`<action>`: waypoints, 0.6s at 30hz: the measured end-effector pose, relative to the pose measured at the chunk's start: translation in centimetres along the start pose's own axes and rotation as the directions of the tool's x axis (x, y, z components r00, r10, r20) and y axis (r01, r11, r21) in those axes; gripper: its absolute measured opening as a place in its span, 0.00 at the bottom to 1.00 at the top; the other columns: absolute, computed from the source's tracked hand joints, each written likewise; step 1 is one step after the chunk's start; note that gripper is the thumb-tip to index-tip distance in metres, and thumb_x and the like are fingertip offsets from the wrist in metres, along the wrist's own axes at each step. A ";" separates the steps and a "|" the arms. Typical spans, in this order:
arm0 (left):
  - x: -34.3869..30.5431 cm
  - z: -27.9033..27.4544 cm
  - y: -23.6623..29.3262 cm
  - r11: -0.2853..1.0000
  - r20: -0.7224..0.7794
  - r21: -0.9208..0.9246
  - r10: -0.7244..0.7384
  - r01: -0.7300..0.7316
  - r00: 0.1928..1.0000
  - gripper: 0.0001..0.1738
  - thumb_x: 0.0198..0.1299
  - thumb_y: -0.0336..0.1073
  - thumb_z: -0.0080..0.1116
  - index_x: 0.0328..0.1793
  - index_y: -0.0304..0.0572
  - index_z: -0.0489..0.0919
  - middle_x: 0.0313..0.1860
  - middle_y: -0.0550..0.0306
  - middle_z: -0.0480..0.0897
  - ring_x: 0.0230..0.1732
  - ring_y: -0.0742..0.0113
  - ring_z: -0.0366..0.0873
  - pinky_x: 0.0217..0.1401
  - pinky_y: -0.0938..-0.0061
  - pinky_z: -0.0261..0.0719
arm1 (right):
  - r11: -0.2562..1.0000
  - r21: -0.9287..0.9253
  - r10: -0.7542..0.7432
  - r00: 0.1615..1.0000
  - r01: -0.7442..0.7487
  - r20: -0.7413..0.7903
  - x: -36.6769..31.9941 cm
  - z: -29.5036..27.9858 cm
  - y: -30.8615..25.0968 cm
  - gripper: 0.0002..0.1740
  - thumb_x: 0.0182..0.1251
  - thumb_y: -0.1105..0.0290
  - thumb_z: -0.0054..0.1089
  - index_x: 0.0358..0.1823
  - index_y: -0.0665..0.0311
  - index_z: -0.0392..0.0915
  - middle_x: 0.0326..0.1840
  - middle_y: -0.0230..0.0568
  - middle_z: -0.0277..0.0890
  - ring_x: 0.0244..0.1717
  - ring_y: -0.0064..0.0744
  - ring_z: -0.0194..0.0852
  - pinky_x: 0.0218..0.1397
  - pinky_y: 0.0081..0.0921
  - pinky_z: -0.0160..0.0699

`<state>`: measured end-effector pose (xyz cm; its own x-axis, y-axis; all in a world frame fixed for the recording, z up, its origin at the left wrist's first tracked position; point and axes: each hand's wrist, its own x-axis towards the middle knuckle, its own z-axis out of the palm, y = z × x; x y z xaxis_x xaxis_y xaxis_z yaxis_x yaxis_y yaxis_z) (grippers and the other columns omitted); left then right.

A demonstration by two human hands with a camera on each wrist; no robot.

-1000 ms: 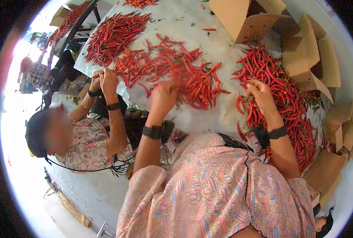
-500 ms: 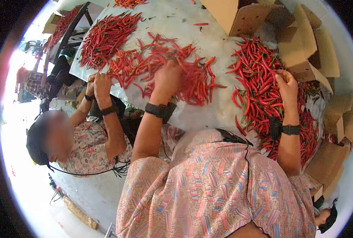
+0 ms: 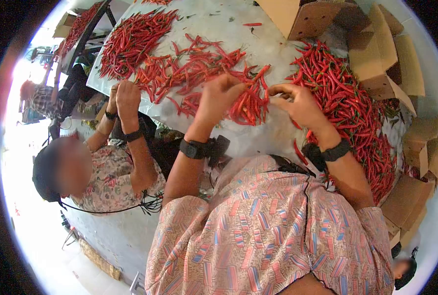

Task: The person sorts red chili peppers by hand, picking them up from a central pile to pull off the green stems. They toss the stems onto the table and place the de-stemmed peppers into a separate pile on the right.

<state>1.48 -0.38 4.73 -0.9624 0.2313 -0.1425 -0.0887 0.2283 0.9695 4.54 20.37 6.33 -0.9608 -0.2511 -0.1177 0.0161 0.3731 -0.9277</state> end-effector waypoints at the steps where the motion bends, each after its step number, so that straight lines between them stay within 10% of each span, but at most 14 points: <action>1: -0.2 0.4 -0.4 0.999 0.014 -0.029 0.035 -0.035 0.999 0.07 0.57 0.34 0.56 0.33 0.36 0.76 0.26 0.65 0.77 0.28 0.80 0.71 0.31 0.83 0.70 | 0.998 -0.055 0.012 0.999 -0.011 0.032 0.1 0.4 0.1 0.14 0.56 0.73 0.56 0.44 0.69 0.75 0.37 0.35 0.78 0.38 0.20 0.72 0.41 0.17 0.70; 18: -0.1 3.5 -2.4 0.994 0.008 -0.043 0.099 -0.099 0.995 0.12 0.54 0.36 0.58 0.26 0.34 0.73 0.16 0.65 0.68 0.21 0.79 0.60 0.21 0.78 0.60 | 0.939 0.229 0.203 0.951 -0.256 0.233 -0.5 0.9 1.1 0.10 0.59 0.73 0.53 0.42 0.69 0.73 0.31 0.30 0.74 0.31 0.17 0.69 0.35 0.17 0.69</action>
<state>2.66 2.30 1.69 -0.9643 0.2604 -0.0475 -0.0044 0.1636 0.9865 5.33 20.05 5.07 -0.8461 -0.3713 -0.3825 0.3247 0.2101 -0.9222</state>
